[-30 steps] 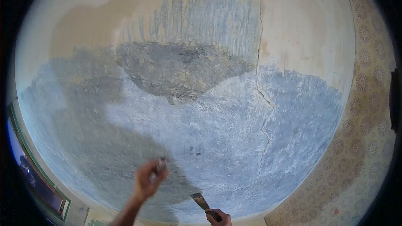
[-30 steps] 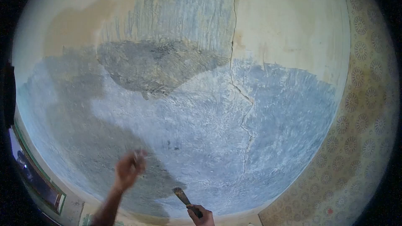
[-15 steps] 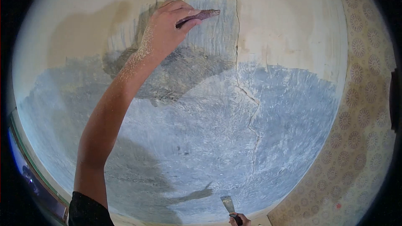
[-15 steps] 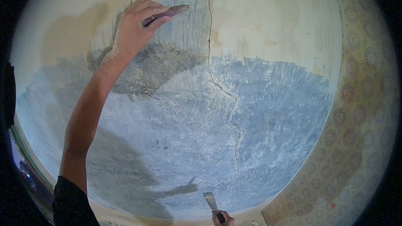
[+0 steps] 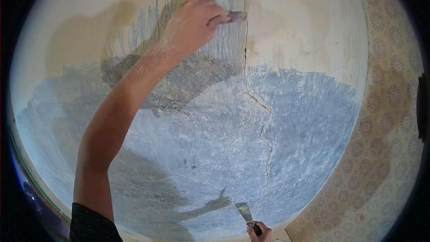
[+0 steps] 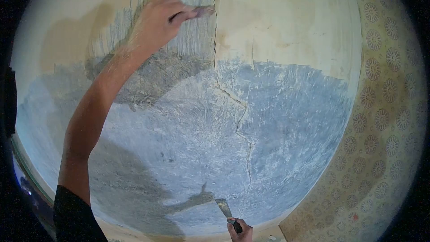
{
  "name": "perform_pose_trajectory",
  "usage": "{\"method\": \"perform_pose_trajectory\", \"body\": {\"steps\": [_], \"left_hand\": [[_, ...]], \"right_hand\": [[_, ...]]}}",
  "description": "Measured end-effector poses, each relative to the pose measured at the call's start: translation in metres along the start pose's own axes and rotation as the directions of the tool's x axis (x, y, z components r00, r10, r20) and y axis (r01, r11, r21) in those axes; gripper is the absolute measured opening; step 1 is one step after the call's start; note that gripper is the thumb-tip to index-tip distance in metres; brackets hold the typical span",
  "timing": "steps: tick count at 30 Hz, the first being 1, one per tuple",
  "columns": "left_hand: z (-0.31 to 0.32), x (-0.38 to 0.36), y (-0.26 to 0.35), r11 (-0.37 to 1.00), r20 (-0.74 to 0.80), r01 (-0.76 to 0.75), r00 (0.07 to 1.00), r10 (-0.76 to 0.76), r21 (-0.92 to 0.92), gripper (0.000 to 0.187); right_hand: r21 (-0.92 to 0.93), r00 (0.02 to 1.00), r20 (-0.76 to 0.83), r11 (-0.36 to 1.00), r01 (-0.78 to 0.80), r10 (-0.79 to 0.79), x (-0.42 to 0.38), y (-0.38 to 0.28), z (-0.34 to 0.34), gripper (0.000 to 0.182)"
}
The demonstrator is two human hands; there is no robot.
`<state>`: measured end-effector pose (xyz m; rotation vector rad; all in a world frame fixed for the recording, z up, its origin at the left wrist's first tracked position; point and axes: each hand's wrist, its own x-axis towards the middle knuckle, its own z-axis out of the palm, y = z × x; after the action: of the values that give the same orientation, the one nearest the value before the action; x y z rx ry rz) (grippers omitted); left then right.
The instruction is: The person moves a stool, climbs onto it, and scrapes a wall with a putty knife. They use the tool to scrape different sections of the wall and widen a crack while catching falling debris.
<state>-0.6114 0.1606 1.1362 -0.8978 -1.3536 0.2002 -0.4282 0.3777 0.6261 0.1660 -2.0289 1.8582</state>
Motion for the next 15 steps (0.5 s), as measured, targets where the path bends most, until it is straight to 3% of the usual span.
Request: {"method": "perform_pose_trajectory", "body": {"steps": [4, 6, 7, 9, 13, 15], "left_hand": [[0.004, -0.030, 0.026, 0.988, 0.098, -0.129, 0.988, 0.121, 0.080, 0.030], [0.005, -0.051, 0.034, 0.974, 0.068, -0.170, 0.981, 0.182, -0.152, 0.030], [0.004, -0.044, 0.032, 0.972, 0.065, -0.172, 0.981, 0.184, -0.158, 0.030], [0.000, -0.014, 0.015, 0.958, 0.109, -0.217, 0.974, 0.199, 0.188, 0.026], [0.010, 0.022, -0.002, 0.982, -0.039, -0.145, 0.988, 0.151, 0.125, 0.021], [0.007, 0.002, 0.010, 0.983, 0.121, -0.179, 0.978, 0.172, 0.043, 0.018]], "right_hand": [[0.025, 0.997, -0.060, 0.998, 0.058, -0.057, -0.002, 0.010, -0.003, 0.019], [0.022, 0.998, -0.060, 0.999, 0.036, -0.035, -0.005, 0.007, -0.007, 0.019], [0.013, 0.998, -0.054, 1.000, 0.011, -0.010, -0.008, 0.005, -0.010, 0.019], [-0.032, 0.997, -0.072, 0.999, 0.002, -0.004, -0.013, 0.013, -0.015, 0.020], [-0.119, 0.990, -0.121, 0.991, 0.059, -0.073, -0.006, 0.009, -0.019, 0.022], [-0.136, 0.990, -0.127, 0.990, 0.038, -0.056, -0.006, 0.010, -0.024, 0.022]]}}
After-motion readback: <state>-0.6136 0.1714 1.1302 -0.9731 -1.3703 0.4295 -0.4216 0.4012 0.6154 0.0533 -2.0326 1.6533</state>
